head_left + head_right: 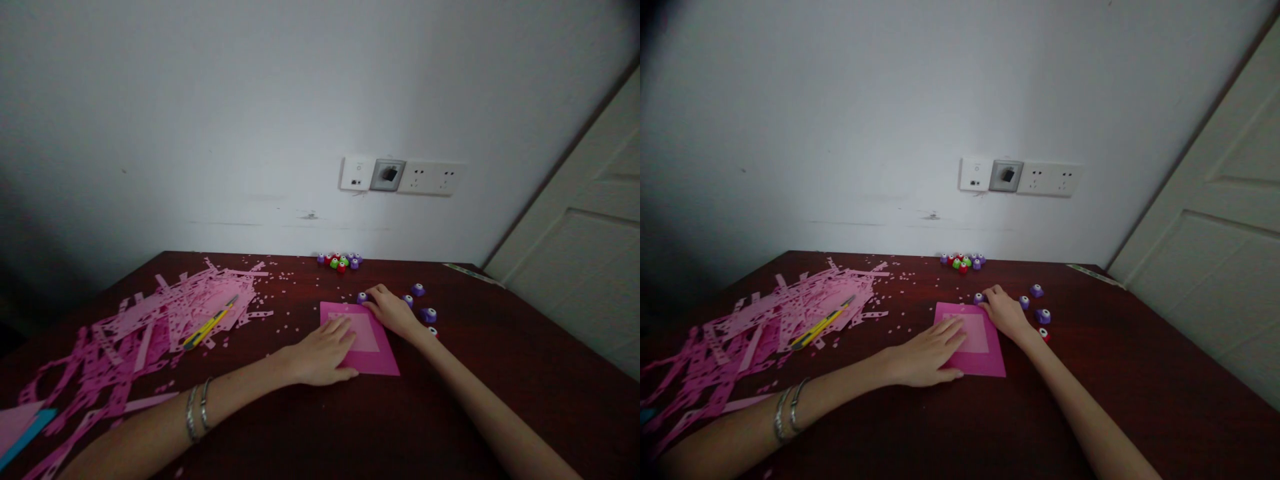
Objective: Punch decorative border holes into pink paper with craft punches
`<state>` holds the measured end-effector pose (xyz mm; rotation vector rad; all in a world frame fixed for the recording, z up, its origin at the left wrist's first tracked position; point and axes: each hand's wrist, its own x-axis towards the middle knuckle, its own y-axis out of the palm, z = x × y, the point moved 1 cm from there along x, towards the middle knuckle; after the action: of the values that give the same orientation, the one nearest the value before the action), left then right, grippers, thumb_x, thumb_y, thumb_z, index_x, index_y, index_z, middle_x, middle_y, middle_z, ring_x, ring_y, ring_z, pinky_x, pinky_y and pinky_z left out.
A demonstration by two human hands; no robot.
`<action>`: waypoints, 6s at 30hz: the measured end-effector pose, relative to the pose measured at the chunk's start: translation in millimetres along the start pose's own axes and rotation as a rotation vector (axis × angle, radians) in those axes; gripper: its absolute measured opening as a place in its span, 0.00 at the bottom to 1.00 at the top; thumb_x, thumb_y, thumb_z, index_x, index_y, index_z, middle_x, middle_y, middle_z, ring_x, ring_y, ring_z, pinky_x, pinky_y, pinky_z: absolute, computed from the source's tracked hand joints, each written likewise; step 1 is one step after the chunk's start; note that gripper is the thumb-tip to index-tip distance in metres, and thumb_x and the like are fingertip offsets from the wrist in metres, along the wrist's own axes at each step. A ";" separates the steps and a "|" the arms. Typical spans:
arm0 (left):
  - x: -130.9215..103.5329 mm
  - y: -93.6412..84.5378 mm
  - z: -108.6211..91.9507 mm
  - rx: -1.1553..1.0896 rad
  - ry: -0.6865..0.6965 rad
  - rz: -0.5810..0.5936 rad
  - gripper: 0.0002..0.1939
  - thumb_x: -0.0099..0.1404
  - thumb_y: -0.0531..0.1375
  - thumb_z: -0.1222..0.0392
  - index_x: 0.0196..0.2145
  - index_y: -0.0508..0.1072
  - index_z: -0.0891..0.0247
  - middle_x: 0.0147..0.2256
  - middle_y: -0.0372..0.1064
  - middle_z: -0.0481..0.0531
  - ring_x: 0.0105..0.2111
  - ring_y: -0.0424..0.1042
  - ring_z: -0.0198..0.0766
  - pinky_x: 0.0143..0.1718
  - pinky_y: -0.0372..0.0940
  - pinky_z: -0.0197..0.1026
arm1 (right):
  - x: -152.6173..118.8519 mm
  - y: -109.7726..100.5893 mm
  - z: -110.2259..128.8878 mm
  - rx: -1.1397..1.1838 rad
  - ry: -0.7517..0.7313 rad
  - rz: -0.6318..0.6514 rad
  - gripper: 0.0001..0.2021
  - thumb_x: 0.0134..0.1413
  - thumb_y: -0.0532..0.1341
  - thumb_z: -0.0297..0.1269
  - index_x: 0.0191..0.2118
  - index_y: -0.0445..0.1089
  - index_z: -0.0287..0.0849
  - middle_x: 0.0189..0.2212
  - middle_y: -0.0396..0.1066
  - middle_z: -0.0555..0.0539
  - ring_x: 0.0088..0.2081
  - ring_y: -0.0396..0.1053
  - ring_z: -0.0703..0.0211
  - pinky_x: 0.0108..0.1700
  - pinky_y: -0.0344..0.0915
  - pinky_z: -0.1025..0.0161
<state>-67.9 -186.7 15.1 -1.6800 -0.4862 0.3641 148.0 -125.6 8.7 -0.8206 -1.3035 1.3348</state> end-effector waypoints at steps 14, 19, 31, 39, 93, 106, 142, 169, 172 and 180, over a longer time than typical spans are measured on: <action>2.8 -14.3 1.7 -0.013 0.209 -0.015 0.21 0.63 0.53 0.54 0.51 0.64 0.65 0.52 0.61 0.59 0.54 0.57 0.43 0.54 0.53 0.42 | -9.7 -6.6 -33.6 -0.085 0.096 0.013 0.15 0.59 0.51 0.40 0.45 0.66 0.37 0.43 0.65 0.38 0.42 0.68 0.51 0.41 0.60 0.60; 1.5 -17.0 1.4 -0.030 0.184 0.002 0.20 0.63 0.52 0.55 0.52 0.64 0.63 0.53 0.60 0.57 0.55 0.56 0.42 0.55 0.52 0.41 | -10.9 -8.5 -42.0 -0.112 0.137 0.024 0.15 0.59 0.50 0.38 0.44 0.67 0.36 0.42 0.64 0.37 0.41 0.68 0.49 0.39 0.61 0.58; 1.1 -25.0 -10.8 -0.060 0.162 -0.061 0.20 0.64 0.52 0.55 0.52 0.63 0.63 0.55 0.58 0.57 0.56 0.54 0.43 0.56 0.51 0.43 | -0.8 -22.9 -15.7 -0.110 0.066 -0.096 0.10 0.52 0.55 0.31 0.42 0.68 0.40 0.40 0.63 0.39 0.44 0.63 0.49 0.42 0.60 0.58; 49.9 -29.9 66.6 -0.249 -0.176 -0.351 0.14 0.60 0.52 0.64 0.42 0.72 0.67 0.40 0.70 0.56 0.41 0.68 0.38 0.45 0.61 0.40 | 51.1 -6.0 2.9 0.140 0.030 -0.047 0.11 0.52 0.56 0.32 0.43 0.67 0.38 0.38 0.68 0.42 0.38 0.67 0.57 0.41 0.60 0.65; 154.5 -6.4 167.3 -0.431 -0.410 -0.277 0.10 0.56 0.60 0.62 0.36 0.75 0.69 0.15 0.60 0.43 0.14 0.58 0.29 0.20 0.56 0.33 | 122.2 15.1 -10.3 0.315 0.003 0.248 0.10 0.55 0.55 0.30 0.42 0.70 0.35 0.28 0.70 0.43 0.19 0.65 0.66 0.18 0.66 0.69; 148.3 -23.7 160.1 -0.381 -0.258 -0.226 0.07 0.53 0.61 0.65 0.30 0.76 0.68 0.17 0.62 0.44 0.19 0.59 0.30 0.24 0.54 0.32 | 113.8 18.2 -17.2 0.451 0.006 0.145 0.13 0.50 0.61 0.36 0.42 0.71 0.36 0.24 0.67 0.49 0.18 0.62 0.68 0.18 0.64 0.70; 53.7 -45.8 95.2 -0.367 -0.203 -0.147 0.14 0.55 0.60 0.52 0.32 0.71 0.67 0.27 0.68 0.51 0.26 0.65 0.31 0.26 0.55 0.33 | 19.7 -25.7 5.2 0.424 -0.183 0.264 0.08 0.46 0.59 0.33 0.33 0.71 0.37 0.26 0.71 0.47 0.26 0.66 0.63 0.26 0.58 0.69; 57.1 -24.8 86.2 -0.426 -0.277 0.085 0.04 0.46 0.63 0.63 0.18 0.73 0.65 0.16 0.65 0.43 0.19 0.61 0.29 0.24 0.55 0.32 | 15.6 -18.1 10.8 0.347 -0.173 0.407 0.03 0.42 0.61 0.31 0.25 0.70 0.38 0.23 0.70 0.48 0.25 0.64 0.63 0.25 0.56 0.68; 56.0 -26.0 90.9 -0.457 -0.301 0.079 0.04 0.46 0.63 0.62 0.18 0.74 0.65 0.15 0.65 0.44 0.19 0.60 0.29 0.25 0.55 0.32 | 16.8 -18.6 9.2 0.353 -0.171 0.409 0.06 0.44 0.59 0.33 0.25 0.72 0.37 0.23 0.70 0.48 0.24 0.63 0.64 0.26 0.56 0.68; 51.4 -30.4 99.6 -0.477 -0.356 0.054 0.06 0.47 0.61 0.61 0.22 0.77 0.66 0.18 0.68 0.46 0.21 0.61 0.29 0.23 0.53 0.32 | 19.2 -17.2 5.2 0.346 -0.098 0.375 0.11 0.46 0.57 0.37 0.22 0.71 0.36 0.16 0.64 0.51 0.20 0.58 0.67 0.22 0.51 0.69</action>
<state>-76.7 -71.9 30.5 -2.1020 -0.8414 0.6293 142.5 -111.0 29.9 -0.7856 -0.9772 1.8564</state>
